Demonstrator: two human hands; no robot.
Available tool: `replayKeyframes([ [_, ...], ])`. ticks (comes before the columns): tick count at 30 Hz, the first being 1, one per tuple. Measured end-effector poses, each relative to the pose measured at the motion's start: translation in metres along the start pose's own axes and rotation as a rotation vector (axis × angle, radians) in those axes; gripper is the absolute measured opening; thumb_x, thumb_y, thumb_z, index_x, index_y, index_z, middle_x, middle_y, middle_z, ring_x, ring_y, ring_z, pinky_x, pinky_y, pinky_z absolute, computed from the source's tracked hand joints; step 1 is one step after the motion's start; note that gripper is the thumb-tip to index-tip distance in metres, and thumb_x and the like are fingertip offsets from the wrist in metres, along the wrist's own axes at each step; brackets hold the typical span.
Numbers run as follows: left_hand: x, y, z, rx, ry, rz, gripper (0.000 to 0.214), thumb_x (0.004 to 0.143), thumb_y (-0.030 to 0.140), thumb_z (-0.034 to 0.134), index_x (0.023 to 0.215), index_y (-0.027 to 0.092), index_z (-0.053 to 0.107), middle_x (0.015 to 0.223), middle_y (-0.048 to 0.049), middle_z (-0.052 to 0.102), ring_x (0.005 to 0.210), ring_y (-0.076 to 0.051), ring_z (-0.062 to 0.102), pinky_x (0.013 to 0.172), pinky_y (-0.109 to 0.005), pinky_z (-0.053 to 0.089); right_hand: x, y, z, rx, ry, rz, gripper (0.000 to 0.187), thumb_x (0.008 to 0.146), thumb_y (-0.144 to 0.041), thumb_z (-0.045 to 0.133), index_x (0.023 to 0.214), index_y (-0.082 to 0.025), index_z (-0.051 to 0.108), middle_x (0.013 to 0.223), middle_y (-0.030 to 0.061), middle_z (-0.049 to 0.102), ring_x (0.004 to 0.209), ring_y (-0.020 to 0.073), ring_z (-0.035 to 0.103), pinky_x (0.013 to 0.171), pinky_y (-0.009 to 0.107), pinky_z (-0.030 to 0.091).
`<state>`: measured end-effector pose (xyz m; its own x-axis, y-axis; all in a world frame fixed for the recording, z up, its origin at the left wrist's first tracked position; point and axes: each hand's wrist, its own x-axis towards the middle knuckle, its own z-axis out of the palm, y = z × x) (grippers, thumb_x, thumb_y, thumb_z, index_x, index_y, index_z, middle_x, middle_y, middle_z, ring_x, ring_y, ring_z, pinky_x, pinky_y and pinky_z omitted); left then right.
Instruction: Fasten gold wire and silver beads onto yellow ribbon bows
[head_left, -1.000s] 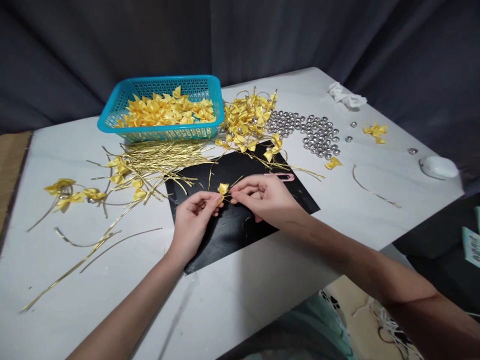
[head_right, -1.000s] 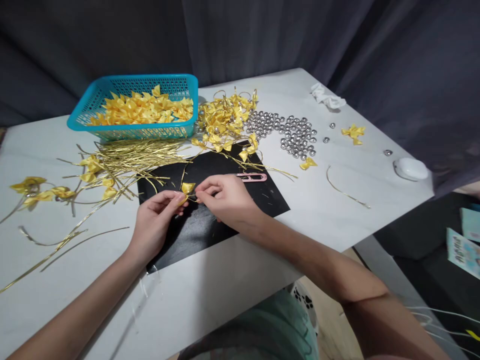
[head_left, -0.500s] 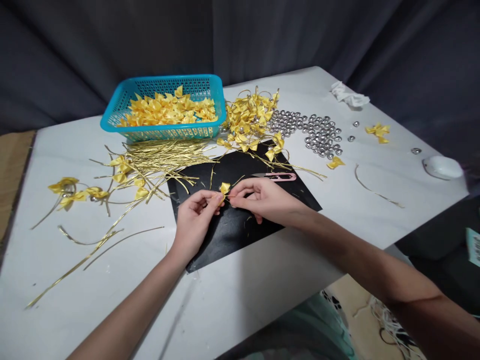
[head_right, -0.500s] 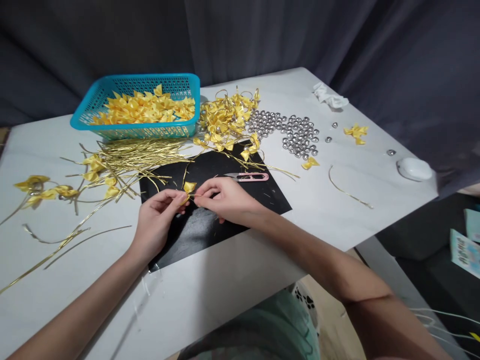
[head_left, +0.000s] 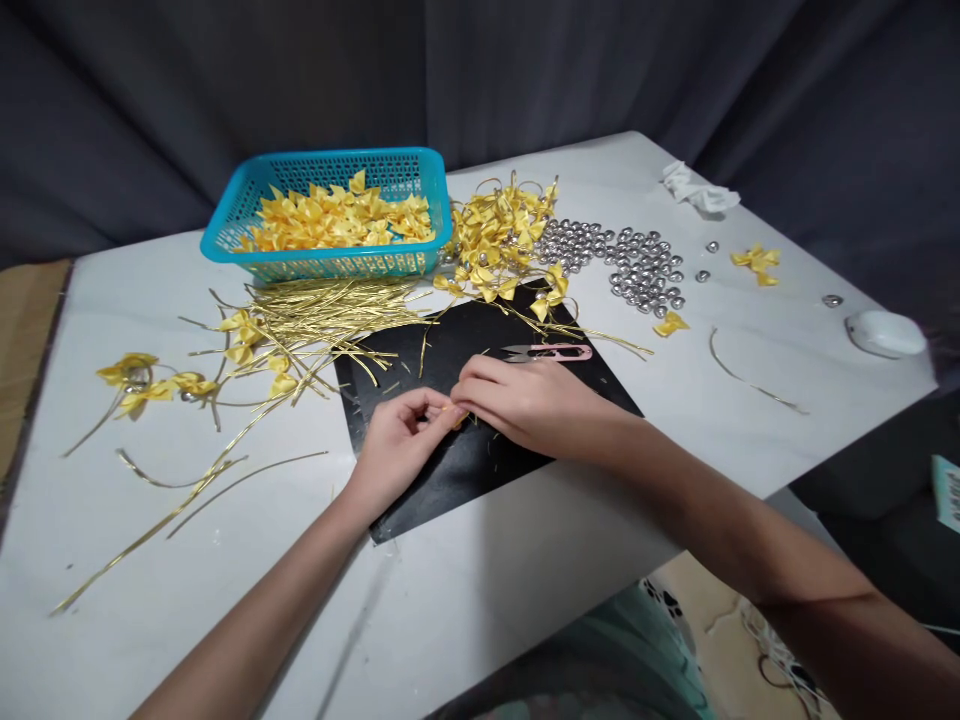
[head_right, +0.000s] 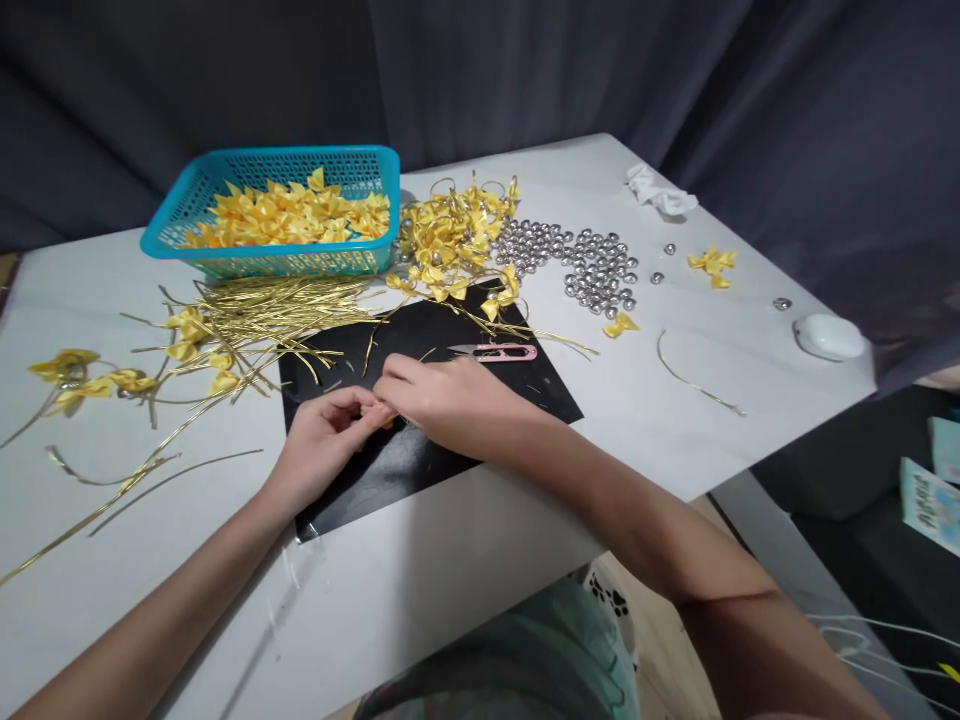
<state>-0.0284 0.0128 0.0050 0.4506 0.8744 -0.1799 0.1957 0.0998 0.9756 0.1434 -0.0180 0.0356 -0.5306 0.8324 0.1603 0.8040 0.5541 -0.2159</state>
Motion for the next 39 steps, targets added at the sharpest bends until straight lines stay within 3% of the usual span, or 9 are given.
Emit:
replayKeyframes([
  [4,0.0006,0.0013,-0.0013,0.011,-0.043,-0.009,0.021,0.067,0.035,0.069,0.061,0.015,0.065,0.054,0.0005,0.057,0.046,-0.008,0.041,0.042,-0.018,0.033,-0.0011,0.0008,0.0032,-0.018,0.005,-0.035,0.025,0.093,-0.02,0.036,0.095,-0.014,0.06,0.093,0.0058,0.06,0.064,0.0091,0.052,0.047,0.023,0.026],
  [9,0.0004,0.0053,-0.0012,0.006,-0.053,-0.025,0.02,0.065,0.033,0.069,0.059,0.015,0.063,0.051,0.0026,0.05,0.046,-0.007,0.037,0.042,-0.017,0.029,-0.0026,0.0022,-0.0015,0.052,0.004,-0.055,0.026,0.093,-0.019,0.037,0.094,-0.014,0.062,0.096,0.007,0.061,0.07,0.0107,0.055,0.052,0.021,0.033],
  [14,-0.0003,0.004,-0.0003,0.018,-0.067,-0.008,0.022,0.065,0.036,0.07,0.06,0.015,0.063,0.053,0.0035,0.045,0.048,-0.007,0.035,0.044,-0.018,0.029,-0.0036,0.0029,-0.0047,0.101,-0.027,-0.071,0.032,0.09,-0.012,0.035,0.114,-0.016,0.056,0.093,0.008,0.061,0.077,0.0132,0.057,0.056,0.021,0.038],
  [26,-0.0026,0.0005,0.0025,0.095,-0.051,0.018,0.02,0.071,0.034,0.065,0.068,0.015,0.065,0.055,0.0032,0.046,0.048,-0.008,0.035,0.045,-0.019,0.027,-0.0002,-0.0004,-0.0063,0.208,-0.065,0.072,0.021,0.091,-0.016,0.038,0.095,-0.015,0.059,0.092,0.0073,0.06,0.075,0.0136,0.057,0.06,0.022,0.038],
  [31,-0.0028,-0.0016,0.0023,0.09,-0.096,0.065,0.017,0.073,0.031,0.063,0.065,0.015,0.062,0.056,0.0028,0.05,0.05,-0.009,0.041,0.049,-0.02,0.033,-0.0019,-0.002,-0.0067,0.244,-0.078,0.038,0.021,0.089,-0.013,0.04,0.104,-0.016,0.054,0.096,0.0057,0.063,0.08,0.0141,0.058,0.06,0.022,0.037],
  [39,-0.0029,-0.0006,-0.0003,0.127,-0.214,0.058,0.019,0.076,0.031,0.061,0.068,0.014,0.062,0.061,0.0018,0.055,0.055,-0.01,0.047,0.053,-0.02,0.037,-0.0004,0.0,-0.0056,0.424,-0.053,-0.009,0.018,0.087,-0.011,0.041,0.095,-0.015,0.056,0.093,0.0062,0.064,0.081,0.0132,0.057,0.065,0.023,0.038],
])
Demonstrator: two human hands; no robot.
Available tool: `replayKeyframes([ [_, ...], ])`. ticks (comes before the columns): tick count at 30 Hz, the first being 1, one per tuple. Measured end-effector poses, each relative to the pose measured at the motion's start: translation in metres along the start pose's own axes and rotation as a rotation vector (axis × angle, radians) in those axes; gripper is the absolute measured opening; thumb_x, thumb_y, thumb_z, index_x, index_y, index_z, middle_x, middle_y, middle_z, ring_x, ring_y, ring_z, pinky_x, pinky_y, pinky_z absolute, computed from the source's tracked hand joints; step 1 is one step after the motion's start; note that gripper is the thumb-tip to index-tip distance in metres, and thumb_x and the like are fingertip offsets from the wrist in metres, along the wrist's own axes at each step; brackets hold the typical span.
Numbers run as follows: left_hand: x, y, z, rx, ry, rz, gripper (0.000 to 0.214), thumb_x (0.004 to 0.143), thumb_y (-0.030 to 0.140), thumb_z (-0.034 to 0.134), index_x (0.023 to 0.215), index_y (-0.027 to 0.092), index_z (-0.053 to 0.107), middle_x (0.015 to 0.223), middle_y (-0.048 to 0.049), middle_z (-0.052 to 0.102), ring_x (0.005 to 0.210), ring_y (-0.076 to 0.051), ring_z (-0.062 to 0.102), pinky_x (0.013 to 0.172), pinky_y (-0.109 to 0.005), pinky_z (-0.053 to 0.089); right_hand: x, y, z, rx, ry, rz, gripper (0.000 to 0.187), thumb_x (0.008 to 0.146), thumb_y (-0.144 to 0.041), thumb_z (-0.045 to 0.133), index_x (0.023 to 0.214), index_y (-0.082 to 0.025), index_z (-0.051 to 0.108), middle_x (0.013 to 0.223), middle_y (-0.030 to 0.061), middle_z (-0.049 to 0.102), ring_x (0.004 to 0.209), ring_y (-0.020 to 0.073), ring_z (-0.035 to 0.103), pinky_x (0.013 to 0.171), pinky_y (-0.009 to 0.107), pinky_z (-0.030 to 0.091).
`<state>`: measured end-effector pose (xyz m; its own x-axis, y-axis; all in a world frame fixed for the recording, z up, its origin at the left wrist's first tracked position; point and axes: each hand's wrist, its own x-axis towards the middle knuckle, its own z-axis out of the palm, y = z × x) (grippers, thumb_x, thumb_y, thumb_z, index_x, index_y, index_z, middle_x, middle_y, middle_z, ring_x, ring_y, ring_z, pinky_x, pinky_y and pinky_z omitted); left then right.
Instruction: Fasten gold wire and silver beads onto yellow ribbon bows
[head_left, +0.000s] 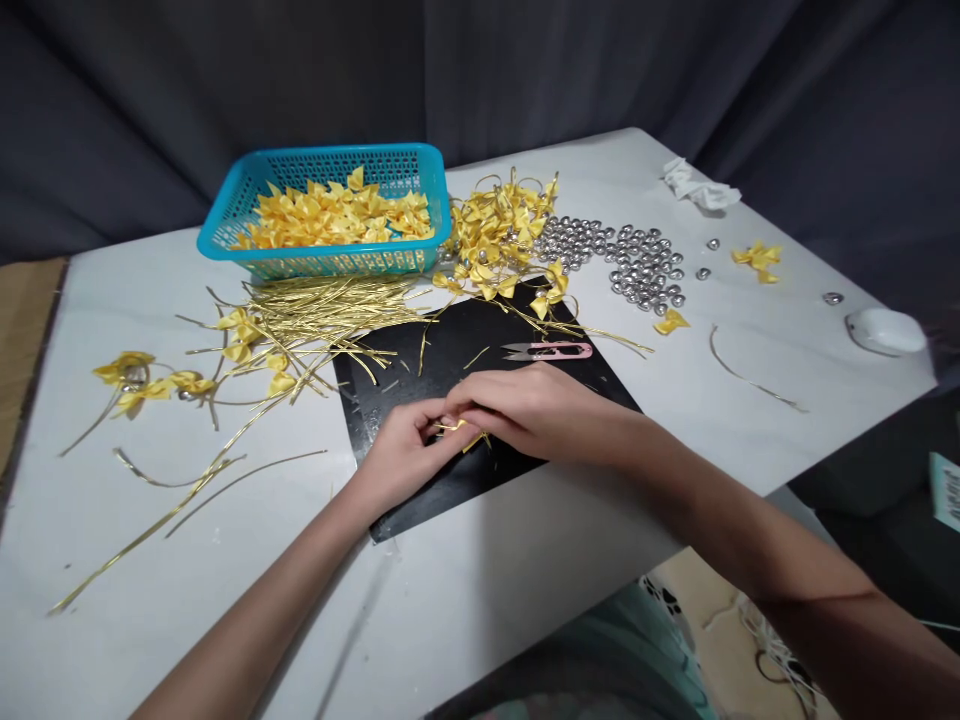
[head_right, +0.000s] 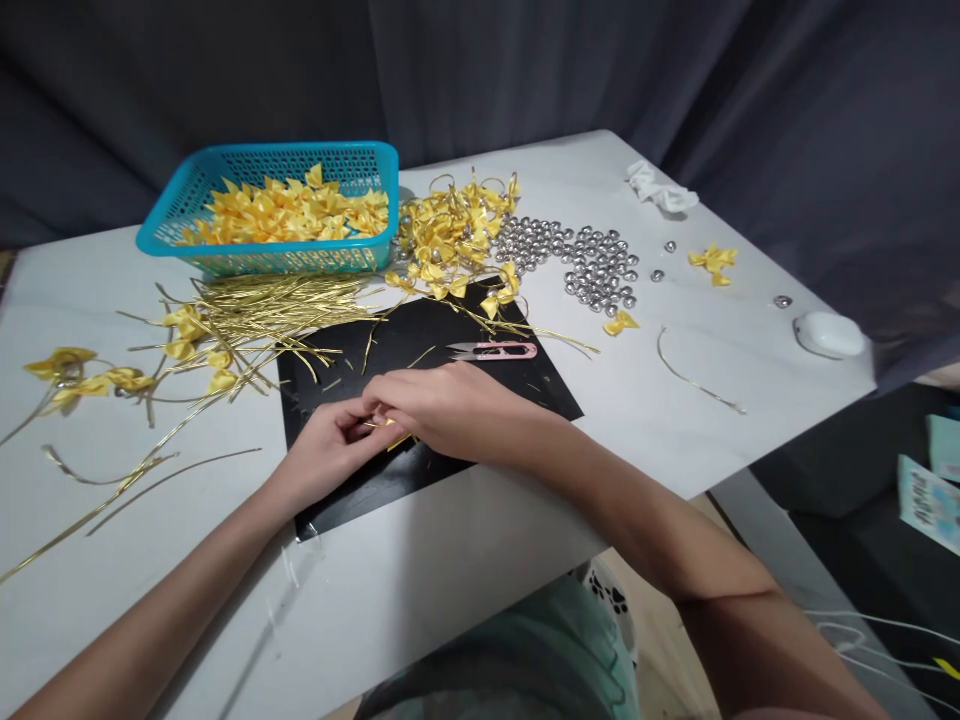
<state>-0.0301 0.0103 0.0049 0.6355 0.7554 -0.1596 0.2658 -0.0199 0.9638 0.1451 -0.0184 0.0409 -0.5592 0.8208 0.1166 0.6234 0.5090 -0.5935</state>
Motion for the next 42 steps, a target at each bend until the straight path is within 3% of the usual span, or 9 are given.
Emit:
replayKeyframes([
  [6,-0.001,0.004,0.0,0.004,-0.047,-0.052,0.016,0.074,0.028,0.061,0.07,0.013,0.064,0.06,0.0021,0.059,0.054,-0.009,0.049,0.053,-0.018,0.037,0.006,0.002,0.0,0.521,0.038,0.371,0.007,0.078,-0.017,0.055,0.084,-0.013,0.057,0.065,-0.0038,0.053,0.045,0.003,0.038,0.043,0.016,0.027],
  [10,-0.001,0.004,0.0,0.021,-0.078,-0.059,0.017,0.074,0.028,0.061,0.067,0.013,0.062,0.059,0.0022,0.058,0.051,-0.008,0.046,0.05,-0.017,0.035,0.008,0.006,0.002,0.842,0.0,0.559,0.012,0.072,-0.018,0.062,0.081,-0.013,0.055,0.062,-0.0045,0.052,0.044,0.0026,0.04,0.038,0.014,0.031],
  [14,-0.001,0.005,-0.001,0.027,-0.097,-0.05,0.017,0.074,0.027,0.06,0.067,0.013,0.063,0.058,0.0024,0.058,0.05,-0.007,0.045,0.049,-0.017,0.034,0.009,0.009,0.003,0.928,-0.023,0.68,0.011,0.07,-0.018,0.063,0.075,-0.013,0.055,0.056,-0.0053,0.051,0.041,0.0024,0.038,0.033,0.013,0.03],
  [19,0.0,0.007,-0.002,-0.012,-0.098,-0.057,0.016,0.074,0.027,0.06,0.066,0.013,0.063,0.058,0.0021,0.059,0.051,-0.007,0.046,0.05,-0.017,0.034,0.007,0.01,0.0,0.891,-0.019,0.647,0.011,0.071,-0.018,0.064,0.076,-0.014,0.056,0.054,-0.0064,0.051,0.039,0.0019,0.037,0.032,0.012,0.03],
  [23,-0.001,0.005,0.0,-0.067,-0.028,-0.087,0.018,0.073,0.029,0.063,0.068,0.012,0.063,0.06,0.0016,0.059,0.052,-0.007,0.046,0.051,-0.016,0.034,0.004,0.008,-0.007,0.774,-0.01,0.611,0.015,0.073,-0.025,0.064,0.081,-0.013,0.058,0.057,-0.006,0.05,0.041,0.0024,0.037,0.034,0.014,0.031],
  [26,-0.002,0.003,0.0,-0.093,0.01,-0.08,0.019,0.071,0.031,0.065,0.068,0.012,0.063,0.059,0.0025,0.056,0.051,-0.006,0.043,0.05,-0.016,0.033,0.004,0.006,-0.009,0.73,-0.023,0.591,0.018,0.072,-0.029,0.065,0.075,-0.012,0.061,0.053,-0.0068,0.045,0.041,0.002,0.033,0.036,0.016,0.025],
  [32,-0.001,0.001,0.001,-0.113,0.068,-0.084,0.02,0.069,0.031,0.066,0.067,0.011,0.062,0.056,0.0029,0.051,0.051,-0.006,0.04,0.049,-0.016,0.031,0.006,0.003,0.001,0.668,0.02,0.573,0.014,0.07,-0.024,0.065,0.071,-0.01,0.062,0.051,-0.0085,0.035,0.045,0.0027,0.027,0.04,0.018,0.017],
  [37,0.0,0.001,0.003,-0.11,0.162,-0.084,0.02,0.066,0.03,0.068,0.065,0.011,0.063,0.054,0.0027,0.05,0.05,-0.006,0.039,0.048,-0.017,0.031,0.008,0.0,0.007,0.646,0.107,0.597,0.005,0.073,-0.014,0.058,0.069,-0.011,0.058,0.049,-0.0092,0.031,0.044,0.0027,0.025,0.04,0.017,0.017],
  [42,0.001,0.002,0.002,-0.116,0.205,-0.057,0.019,0.067,0.03,0.068,0.064,0.012,0.064,0.053,0.003,0.051,0.047,-0.006,0.038,0.046,-0.017,0.032,0.01,-0.002,0.006,0.706,0.145,0.612,0.008,0.076,-0.016,0.056,0.07,-0.011,0.056,0.048,-0.0093,0.033,0.042,0.0025,0.027,0.039,0.017,0.018],
])
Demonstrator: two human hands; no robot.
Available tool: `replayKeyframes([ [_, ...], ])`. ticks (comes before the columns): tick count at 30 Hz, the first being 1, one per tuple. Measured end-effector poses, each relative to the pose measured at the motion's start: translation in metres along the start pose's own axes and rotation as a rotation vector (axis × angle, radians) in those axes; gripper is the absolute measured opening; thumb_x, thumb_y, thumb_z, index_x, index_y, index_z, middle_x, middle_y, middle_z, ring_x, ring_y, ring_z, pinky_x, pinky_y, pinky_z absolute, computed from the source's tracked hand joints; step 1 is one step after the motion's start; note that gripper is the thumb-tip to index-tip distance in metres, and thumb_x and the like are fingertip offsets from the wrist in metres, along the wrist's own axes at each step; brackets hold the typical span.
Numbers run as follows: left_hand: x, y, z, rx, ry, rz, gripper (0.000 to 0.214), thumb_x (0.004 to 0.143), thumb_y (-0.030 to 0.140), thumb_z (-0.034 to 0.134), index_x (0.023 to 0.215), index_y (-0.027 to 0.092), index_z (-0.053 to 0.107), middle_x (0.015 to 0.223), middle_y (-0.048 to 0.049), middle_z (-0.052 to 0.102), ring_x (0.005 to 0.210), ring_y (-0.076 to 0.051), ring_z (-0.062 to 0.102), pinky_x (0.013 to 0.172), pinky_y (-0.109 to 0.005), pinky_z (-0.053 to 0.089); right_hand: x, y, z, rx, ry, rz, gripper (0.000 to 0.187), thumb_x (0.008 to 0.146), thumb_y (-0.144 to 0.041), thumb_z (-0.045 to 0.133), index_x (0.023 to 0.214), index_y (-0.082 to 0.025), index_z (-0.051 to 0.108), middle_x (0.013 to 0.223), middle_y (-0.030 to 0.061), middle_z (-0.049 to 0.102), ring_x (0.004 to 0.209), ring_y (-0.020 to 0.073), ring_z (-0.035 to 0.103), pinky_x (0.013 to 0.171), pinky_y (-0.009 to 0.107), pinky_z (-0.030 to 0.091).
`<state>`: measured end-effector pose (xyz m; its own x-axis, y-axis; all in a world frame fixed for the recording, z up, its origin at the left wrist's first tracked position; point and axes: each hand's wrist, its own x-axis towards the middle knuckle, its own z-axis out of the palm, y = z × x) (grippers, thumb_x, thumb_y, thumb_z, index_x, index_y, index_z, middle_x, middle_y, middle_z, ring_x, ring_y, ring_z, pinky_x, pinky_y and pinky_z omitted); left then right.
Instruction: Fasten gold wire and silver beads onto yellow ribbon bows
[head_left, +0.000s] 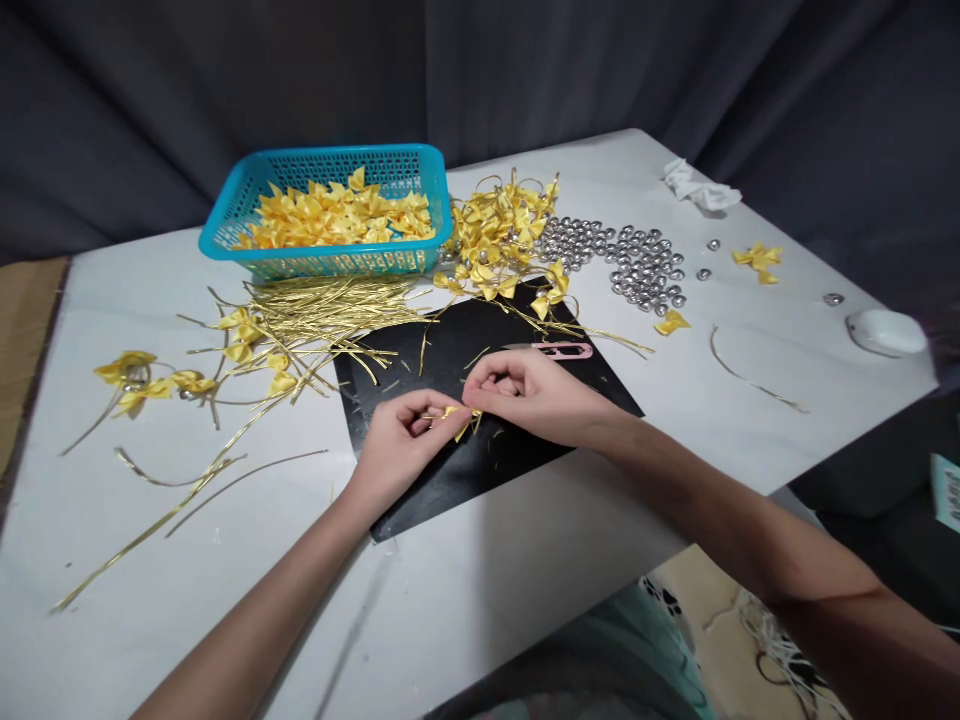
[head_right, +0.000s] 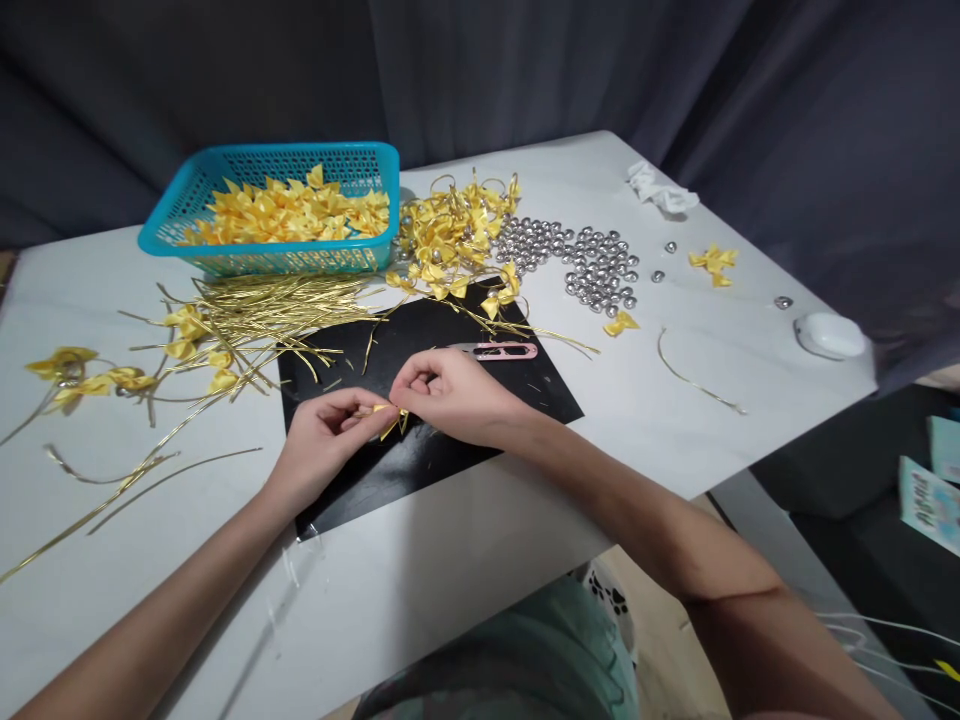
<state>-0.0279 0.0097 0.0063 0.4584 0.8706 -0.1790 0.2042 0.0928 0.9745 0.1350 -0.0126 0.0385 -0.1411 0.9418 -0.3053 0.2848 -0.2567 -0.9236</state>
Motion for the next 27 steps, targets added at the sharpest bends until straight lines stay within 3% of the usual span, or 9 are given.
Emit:
replayKeyframes([
  [4,0.001,0.001,-0.001,0.004,0.008,-0.004,0.018,0.067,0.03,0.068,0.064,0.013,0.064,0.053,0.0025,0.053,0.046,-0.006,0.039,0.044,-0.017,0.032,-0.001,0.0,-0.009,-0.038,-0.04,-0.029,0.013,0.075,-0.024,0.06,0.08,-0.012,0.058,0.05,-0.0082,0.04,0.043,0.0035,0.034,0.041,0.017,0.025],
  [7,0.0,0.001,-0.001,0.003,0.008,-0.009,0.018,0.068,0.031,0.067,0.065,0.013,0.065,0.054,0.0019,0.055,0.046,-0.006,0.04,0.044,-0.017,0.033,-0.004,-0.002,-0.018,-0.201,-0.047,-0.07,0.014,0.074,-0.025,0.061,0.078,-0.012,0.061,0.051,-0.0063,0.044,0.044,0.0045,0.037,0.042,0.018,0.026],
  [15,0.0,0.0,0.0,0.043,-0.028,-0.022,0.023,0.067,0.035,0.068,0.064,0.013,0.062,0.054,0.0027,0.052,0.047,-0.007,0.039,0.044,-0.018,0.032,-0.005,-0.004,-0.018,-0.554,-0.067,-0.43,0.013,0.083,-0.016,0.05,0.08,-0.014,0.062,0.081,0.0034,0.06,0.066,0.0097,0.049,0.061,0.022,0.034],
  [18,0.0,0.0,-0.001,0.077,-0.076,-0.026,0.023,0.069,0.035,0.067,0.064,0.013,0.062,0.054,0.0031,0.05,0.047,-0.006,0.038,0.044,-0.018,0.03,-0.002,-0.001,-0.015,-0.623,-0.097,-0.476,0.013,0.085,-0.015,0.048,0.081,-0.013,0.06,0.082,0.0055,0.06,0.074,0.0126,0.052,0.067,0.024,0.035],
  [23,0.0,0.0,-0.002,0.126,-0.125,-0.02,0.022,0.071,0.033,0.064,0.066,0.012,0.061,0.056,0.0023,0.05,0.049,-0.007,0.039,0.046,-0.018,0.028,-0.002,-0.002,-0.009,-0.588,-0.085,-0.392,0.014,0.084,-0.014,0.045,0.077,-0.014,0.057,0.079,0.0038,0.056,0.07,0.0113,0.049,0.064,0.023,0.035],
  [27,-0.001,-0.001,-0.002,0.149,-0.161,-0.023,0.022,0.073,0.033,0.063,0.068,0.012,0.061,0.057,0.0017,0.051,0.051,-0.008,0.04,0.047,-0.019,0.029,-0.004,-0.005,-0.007,-0.393,-0.084,-0.127,0.01,0.08,-0.014,0.049,0.071,-0.014,0.053,0.055,-0.0053,0.042,0.048,0.0056,0.036,0.047,0.019,0.028],
])
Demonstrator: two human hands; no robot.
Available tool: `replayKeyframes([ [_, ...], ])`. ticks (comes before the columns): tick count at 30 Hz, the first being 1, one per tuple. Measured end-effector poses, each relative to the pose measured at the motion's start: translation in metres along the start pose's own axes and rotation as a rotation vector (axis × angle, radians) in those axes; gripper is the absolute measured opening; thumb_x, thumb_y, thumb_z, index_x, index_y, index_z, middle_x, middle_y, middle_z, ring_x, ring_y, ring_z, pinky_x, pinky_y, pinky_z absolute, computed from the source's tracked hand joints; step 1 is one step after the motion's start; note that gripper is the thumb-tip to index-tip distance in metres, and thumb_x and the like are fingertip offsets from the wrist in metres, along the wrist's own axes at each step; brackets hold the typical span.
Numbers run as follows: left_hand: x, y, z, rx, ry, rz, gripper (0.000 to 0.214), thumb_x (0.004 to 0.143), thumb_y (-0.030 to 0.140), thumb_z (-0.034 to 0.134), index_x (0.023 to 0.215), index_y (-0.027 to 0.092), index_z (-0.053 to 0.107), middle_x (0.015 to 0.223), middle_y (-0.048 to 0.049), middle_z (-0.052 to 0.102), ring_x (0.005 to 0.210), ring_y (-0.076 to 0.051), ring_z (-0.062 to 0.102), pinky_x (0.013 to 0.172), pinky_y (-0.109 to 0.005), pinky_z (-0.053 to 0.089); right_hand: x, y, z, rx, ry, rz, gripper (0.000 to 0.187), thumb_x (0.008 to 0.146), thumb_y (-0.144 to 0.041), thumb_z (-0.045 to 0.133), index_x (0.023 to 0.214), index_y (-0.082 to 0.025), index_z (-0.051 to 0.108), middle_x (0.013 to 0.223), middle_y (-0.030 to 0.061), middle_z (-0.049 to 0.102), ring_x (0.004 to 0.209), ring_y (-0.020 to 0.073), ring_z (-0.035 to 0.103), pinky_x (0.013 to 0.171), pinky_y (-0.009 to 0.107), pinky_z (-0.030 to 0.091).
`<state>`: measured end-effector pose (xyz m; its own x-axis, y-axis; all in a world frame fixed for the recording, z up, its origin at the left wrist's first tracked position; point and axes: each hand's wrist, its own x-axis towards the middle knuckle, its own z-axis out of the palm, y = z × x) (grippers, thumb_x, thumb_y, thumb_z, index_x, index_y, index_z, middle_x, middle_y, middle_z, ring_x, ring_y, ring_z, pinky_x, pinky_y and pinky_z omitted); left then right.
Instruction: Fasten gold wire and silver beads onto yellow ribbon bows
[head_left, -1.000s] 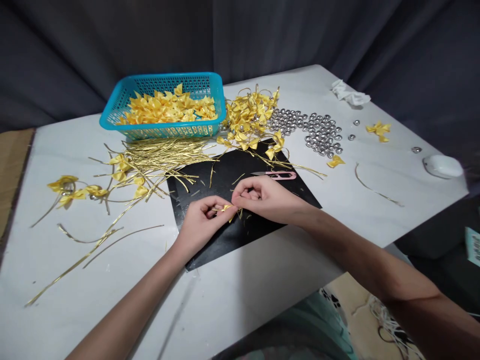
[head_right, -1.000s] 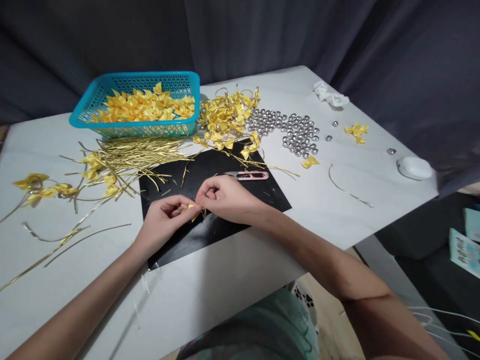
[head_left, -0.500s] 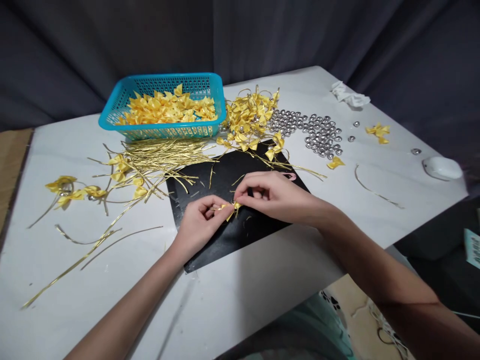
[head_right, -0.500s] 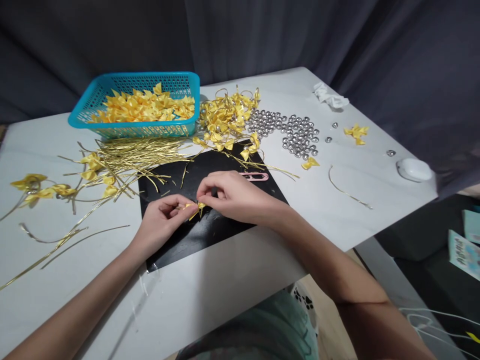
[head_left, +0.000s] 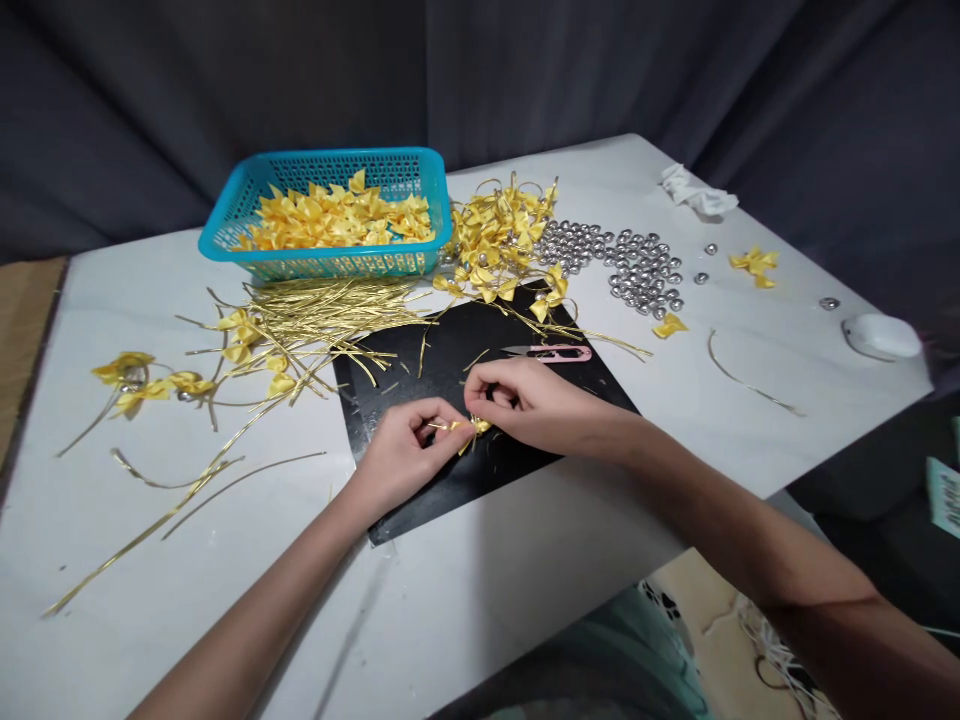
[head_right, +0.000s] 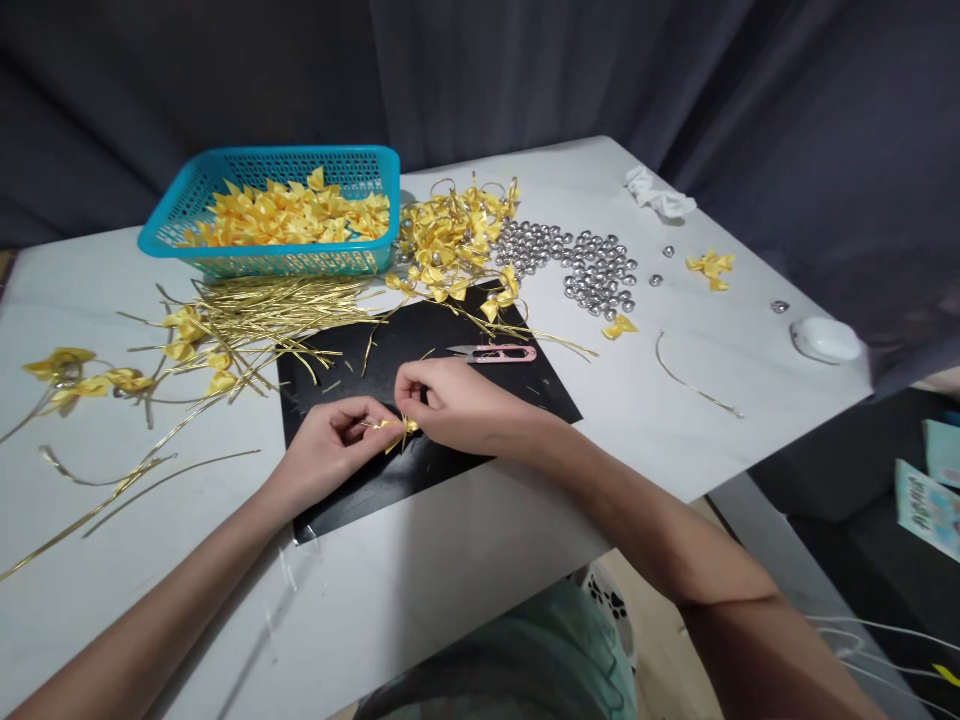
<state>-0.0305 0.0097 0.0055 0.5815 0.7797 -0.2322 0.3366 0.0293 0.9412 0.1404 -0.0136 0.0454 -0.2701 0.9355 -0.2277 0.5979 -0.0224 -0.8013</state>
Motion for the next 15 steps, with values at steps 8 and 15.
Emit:
replayKeyframes([
  [8,-0.0005,0.0,0.0006,0.019,-0.012,-0.002,0.023,0.074,0.035,0.062,0.07,0.012,0.061,0.06,0.0006,0.053,0.052,-0.009,0.039,0.048,-0.019,0.029,0.0034,0.0048,-0.0035,0.411,-0.105,0.269,0.008,0.079,-0.018,0.055,0.072,-0.015,0.053,0.046,-0.0084,0.042,0.033,0.0027,0.034,0.033,0.015,0.025],
  [15,-0.0009,-0.0008,0.0002,-0.012,-0.022,0.025,0.023,0.076,0.035,0.059,0.075,0.013,0.061,0.06,0.0017,0.049,0.052,-0.009,0.038,0.049,-0.019,0.03,0.003,0.008,-0.0046,0.493,-0.104,0.33,0.013,0.082,-0.021,0.055,0.071,-0.014,0.055,0.044,-0.0083,0.041,0.03,0.002,0.032,0.031,0.015,0.021],
])
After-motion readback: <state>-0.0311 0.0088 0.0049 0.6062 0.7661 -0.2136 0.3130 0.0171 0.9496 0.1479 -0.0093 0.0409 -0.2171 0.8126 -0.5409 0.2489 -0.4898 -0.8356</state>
